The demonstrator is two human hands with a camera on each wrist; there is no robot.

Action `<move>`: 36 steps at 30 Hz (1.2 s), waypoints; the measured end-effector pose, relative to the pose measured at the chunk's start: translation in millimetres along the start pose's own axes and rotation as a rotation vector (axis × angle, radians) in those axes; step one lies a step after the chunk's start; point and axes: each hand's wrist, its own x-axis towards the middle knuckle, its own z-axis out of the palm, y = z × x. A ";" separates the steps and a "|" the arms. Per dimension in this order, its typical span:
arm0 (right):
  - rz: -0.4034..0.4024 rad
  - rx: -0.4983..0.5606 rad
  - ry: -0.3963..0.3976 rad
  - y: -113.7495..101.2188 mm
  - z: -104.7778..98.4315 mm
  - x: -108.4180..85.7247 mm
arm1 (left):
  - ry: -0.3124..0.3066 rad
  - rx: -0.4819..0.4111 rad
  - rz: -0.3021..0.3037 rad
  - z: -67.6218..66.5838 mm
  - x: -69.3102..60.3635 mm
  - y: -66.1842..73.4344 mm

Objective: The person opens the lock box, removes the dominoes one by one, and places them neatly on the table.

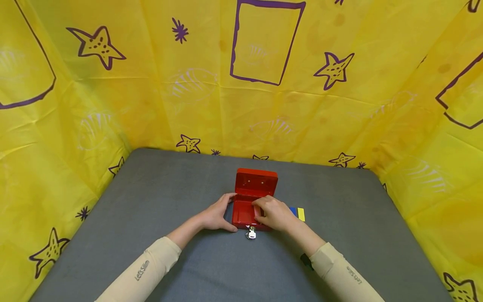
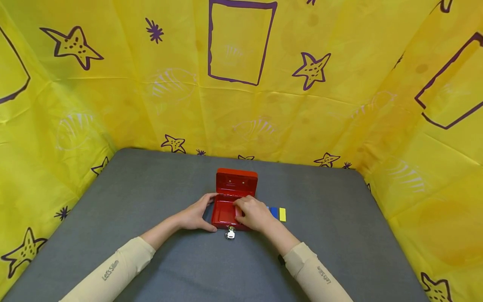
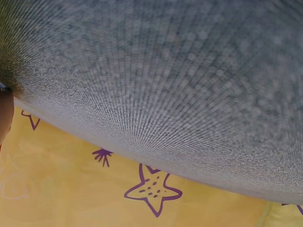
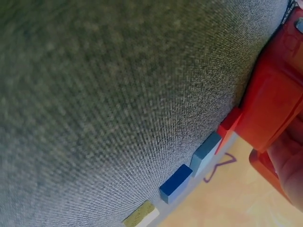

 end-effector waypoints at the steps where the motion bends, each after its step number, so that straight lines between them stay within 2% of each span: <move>1: 0.003 0.004 0.001 0.2 0.1 0.1 | 0.001 -0.005 0.005 0.1 0.0 -0.3; 10: 0.025 0.080 0.014 0.3 -2.5 -0.8 | 0.006 -0.017 0.030 -0.1 -0.6 0.3; 16: 0.070 0.160 0.030 1.5 -3.0 -3.2 | 0.009 -0.009 0.039 -0.4 -0.8 0.2; 26: 0.096 0.322 0.134 4.4 -4.5 -9.3 | 0.006 0.005 0.017 0.8 0.6 -1.5; 36: 0.249 0.578 0.168 9.8 -2.9 -15.5 | 0.006 -0.003 0.014 1.3 1.8 -3.1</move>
